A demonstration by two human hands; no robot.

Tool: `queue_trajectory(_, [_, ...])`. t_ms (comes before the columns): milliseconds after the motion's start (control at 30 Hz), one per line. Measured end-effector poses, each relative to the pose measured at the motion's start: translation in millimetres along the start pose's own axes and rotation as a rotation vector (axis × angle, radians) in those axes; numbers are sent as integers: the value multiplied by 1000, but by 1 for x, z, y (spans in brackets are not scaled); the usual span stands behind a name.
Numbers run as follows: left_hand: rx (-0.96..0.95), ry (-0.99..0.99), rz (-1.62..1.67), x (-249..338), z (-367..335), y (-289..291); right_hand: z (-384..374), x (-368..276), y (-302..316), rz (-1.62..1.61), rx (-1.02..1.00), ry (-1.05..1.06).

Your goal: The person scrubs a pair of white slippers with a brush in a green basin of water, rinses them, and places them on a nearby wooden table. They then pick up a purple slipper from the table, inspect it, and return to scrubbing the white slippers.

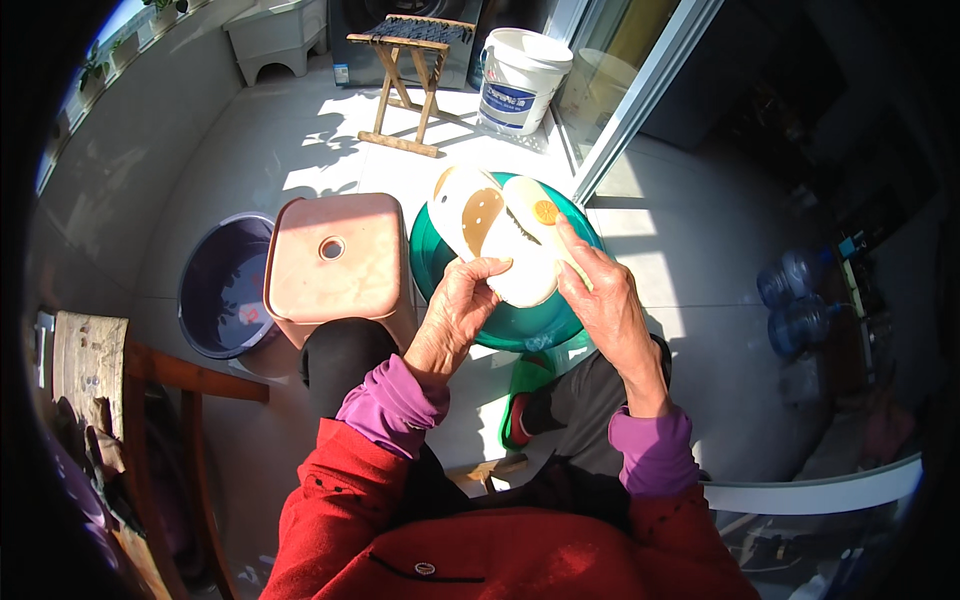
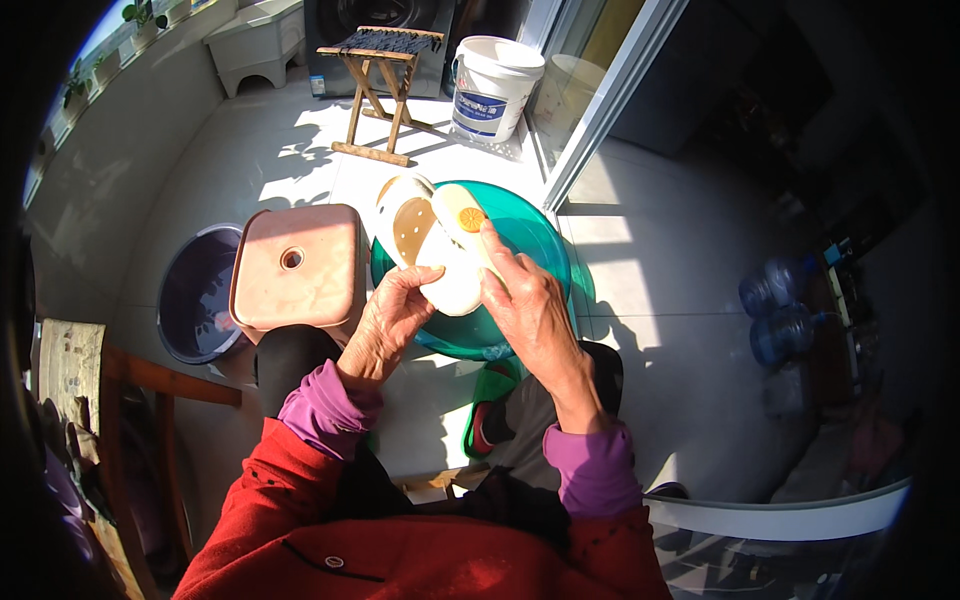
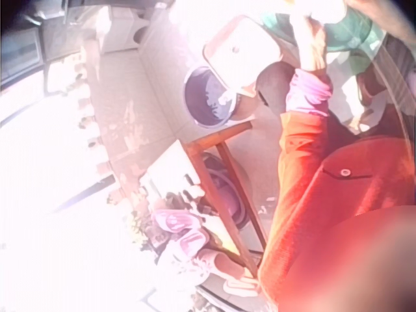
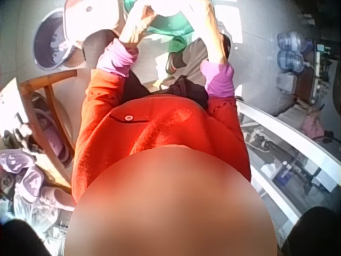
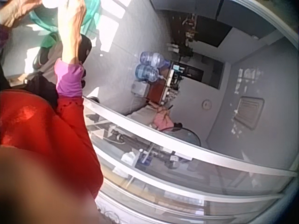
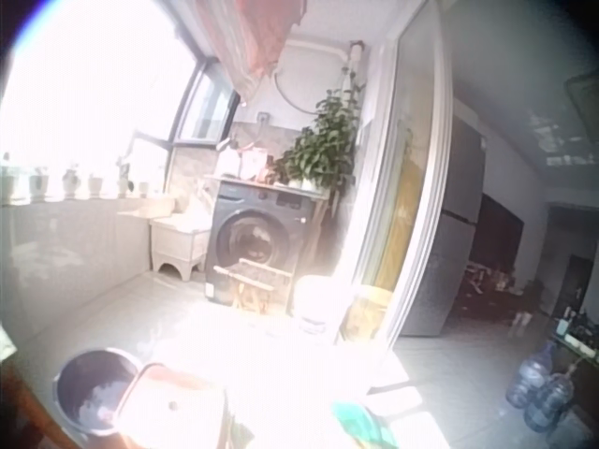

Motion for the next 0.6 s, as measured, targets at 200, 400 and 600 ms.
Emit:
queue_trajectory(200, [67, 87, 32, -2, 4, -4, -14, 5, -9, -157, 60, -79])
queue_trajectory(400, [95, 68, 25, -2, 1, 0, -11, 7, -16, -149, 35, -188])
queue_trajectory(600, [60, -27, -35, 1, -1, 2, 4, 0, -9, -117, 65, -155])
Point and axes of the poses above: each hand's wrist, its own z-axis away from the middle knuckle, its own y-axis out of the back of the hand, x = y × z, the point moved 4 cm from there along -z, towards the middle knuckle, and after that the axes turned 4 degrees about x, right-handed, at the moved point
